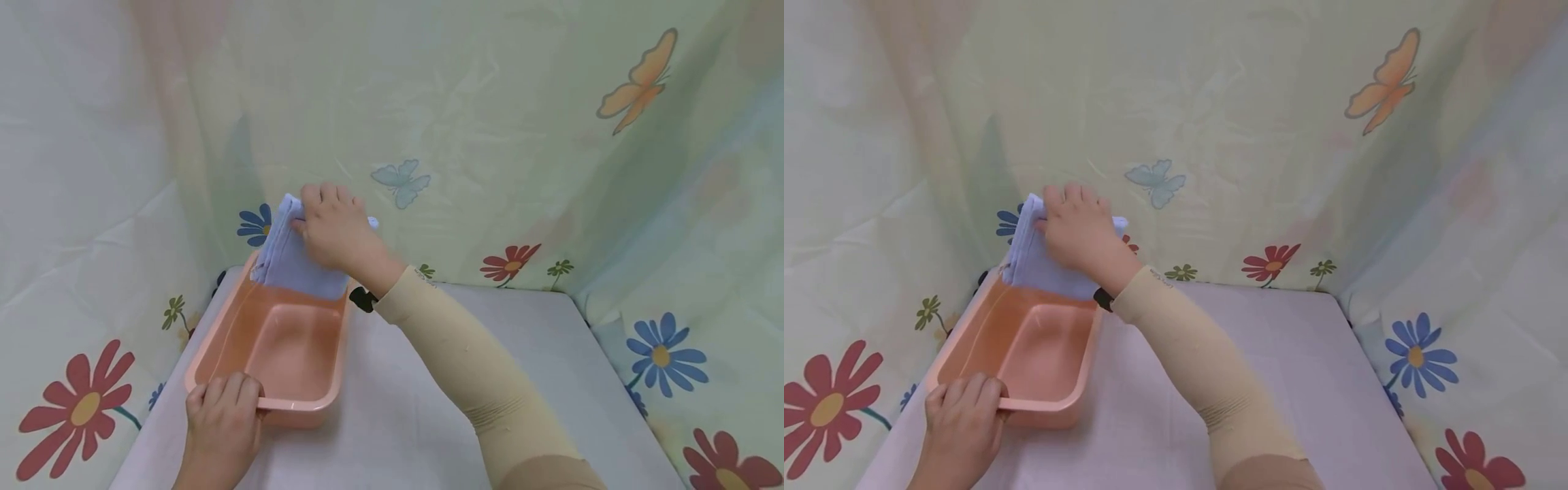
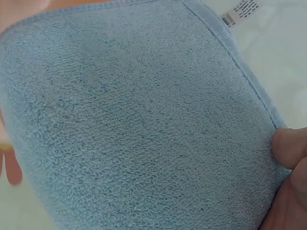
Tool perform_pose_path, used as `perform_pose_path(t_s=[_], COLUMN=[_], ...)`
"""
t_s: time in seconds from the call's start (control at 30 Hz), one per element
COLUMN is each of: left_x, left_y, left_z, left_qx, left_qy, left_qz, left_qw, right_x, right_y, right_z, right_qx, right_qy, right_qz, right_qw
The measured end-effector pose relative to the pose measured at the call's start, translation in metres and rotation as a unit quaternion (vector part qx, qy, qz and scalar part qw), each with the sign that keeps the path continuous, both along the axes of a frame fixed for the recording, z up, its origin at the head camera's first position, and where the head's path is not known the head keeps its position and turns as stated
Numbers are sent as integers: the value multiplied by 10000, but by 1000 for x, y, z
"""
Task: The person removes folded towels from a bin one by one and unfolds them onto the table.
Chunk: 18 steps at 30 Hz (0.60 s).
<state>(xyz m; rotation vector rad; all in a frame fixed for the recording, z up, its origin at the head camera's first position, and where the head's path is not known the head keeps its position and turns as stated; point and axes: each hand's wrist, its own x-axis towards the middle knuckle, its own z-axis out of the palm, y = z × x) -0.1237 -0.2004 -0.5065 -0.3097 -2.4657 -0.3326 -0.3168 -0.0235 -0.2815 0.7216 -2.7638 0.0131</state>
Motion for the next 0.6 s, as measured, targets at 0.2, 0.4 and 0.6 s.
perform_pose_path(t_s=[0.2,0.4,0.6], left_x=[1,2,3], left_y=[1,2,3], left_z=[2,2,3], left_qx=[23,44,54], left_qy=[-255,-224,-231], left_qz=[124,102,151], left_qw=[9996,9997,9996], right_x=[8,20,37], right_y=[36,73,108], right_z=[22,28,17], right_qx=[-336,-569,-457], right_qy=[219,134,49], right_qz=[-148,-313,-435], right_qw=[9991,9978,9980])
